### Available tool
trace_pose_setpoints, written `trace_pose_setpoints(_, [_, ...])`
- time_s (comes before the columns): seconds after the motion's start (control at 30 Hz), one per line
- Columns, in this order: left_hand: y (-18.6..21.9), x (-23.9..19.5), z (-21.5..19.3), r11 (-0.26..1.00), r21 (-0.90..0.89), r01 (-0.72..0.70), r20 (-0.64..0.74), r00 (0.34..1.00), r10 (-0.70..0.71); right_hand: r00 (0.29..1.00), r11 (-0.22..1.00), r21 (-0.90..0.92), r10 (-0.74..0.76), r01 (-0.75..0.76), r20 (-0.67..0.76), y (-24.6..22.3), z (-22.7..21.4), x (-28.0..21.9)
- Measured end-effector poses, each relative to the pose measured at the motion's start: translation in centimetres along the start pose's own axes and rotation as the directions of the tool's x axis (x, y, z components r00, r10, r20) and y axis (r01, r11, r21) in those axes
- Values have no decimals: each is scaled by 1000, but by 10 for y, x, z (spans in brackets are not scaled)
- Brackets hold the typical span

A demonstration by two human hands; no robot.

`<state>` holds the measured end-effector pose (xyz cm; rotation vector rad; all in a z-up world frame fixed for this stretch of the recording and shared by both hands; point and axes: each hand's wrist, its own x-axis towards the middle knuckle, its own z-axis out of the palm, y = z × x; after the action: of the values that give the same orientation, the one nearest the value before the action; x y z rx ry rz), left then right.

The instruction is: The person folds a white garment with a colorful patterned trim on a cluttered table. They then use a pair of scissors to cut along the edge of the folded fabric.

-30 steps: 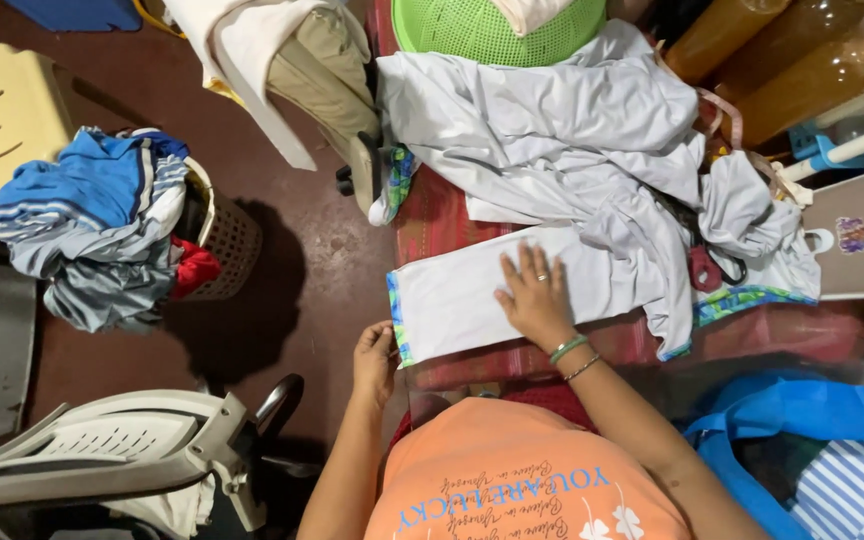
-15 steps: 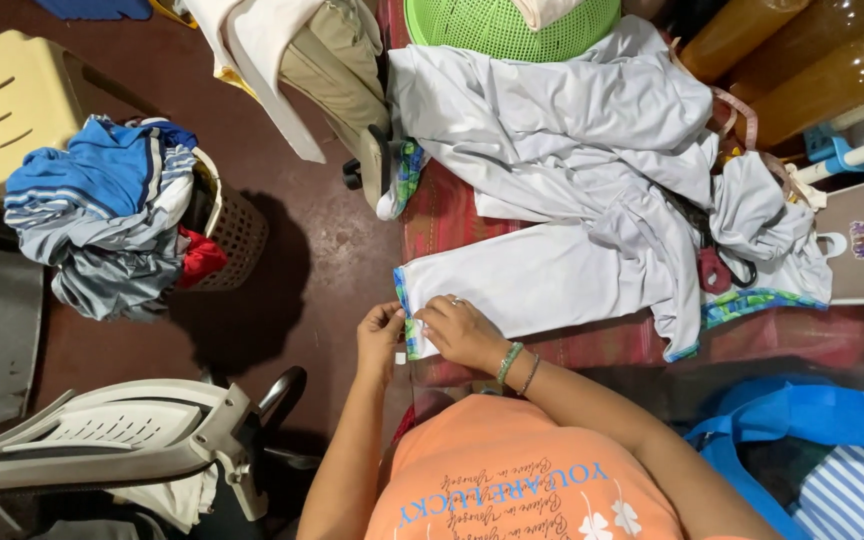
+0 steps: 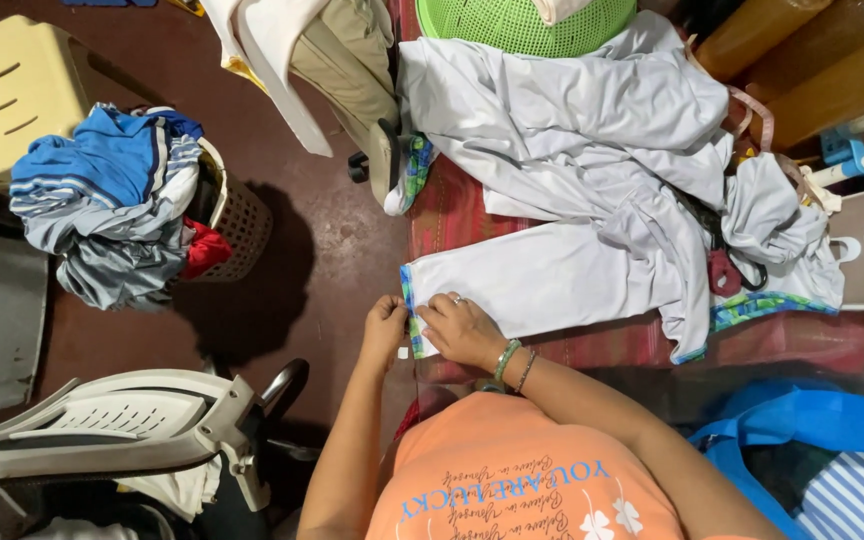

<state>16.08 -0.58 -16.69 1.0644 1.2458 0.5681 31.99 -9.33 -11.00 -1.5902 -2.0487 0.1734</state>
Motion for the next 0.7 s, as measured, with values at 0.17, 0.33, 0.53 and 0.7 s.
trace_pose_setpoints(0.17, [21,-10,-1,978,-112,174,19,985,-173,995,967,-246,-82,65,-58,-8,-9,-8])
trace_pose_setpoints(0.33, [22,-12,-3,948,-208,240,53,971,-234,995,955,-291,-72,48,-69,-4,-3,-10])
trace_pose_setpoints(0.53, [35,-14,-2,942,-229,247,55,969,-241,997,959,-275,-74,69,-10,-4,3,-16])
trace_pose_setpoints(0.7, [39,-4,3,966,-172,194,47,981,-189,997,960,-270,-70,72,16,-2,5,-18])
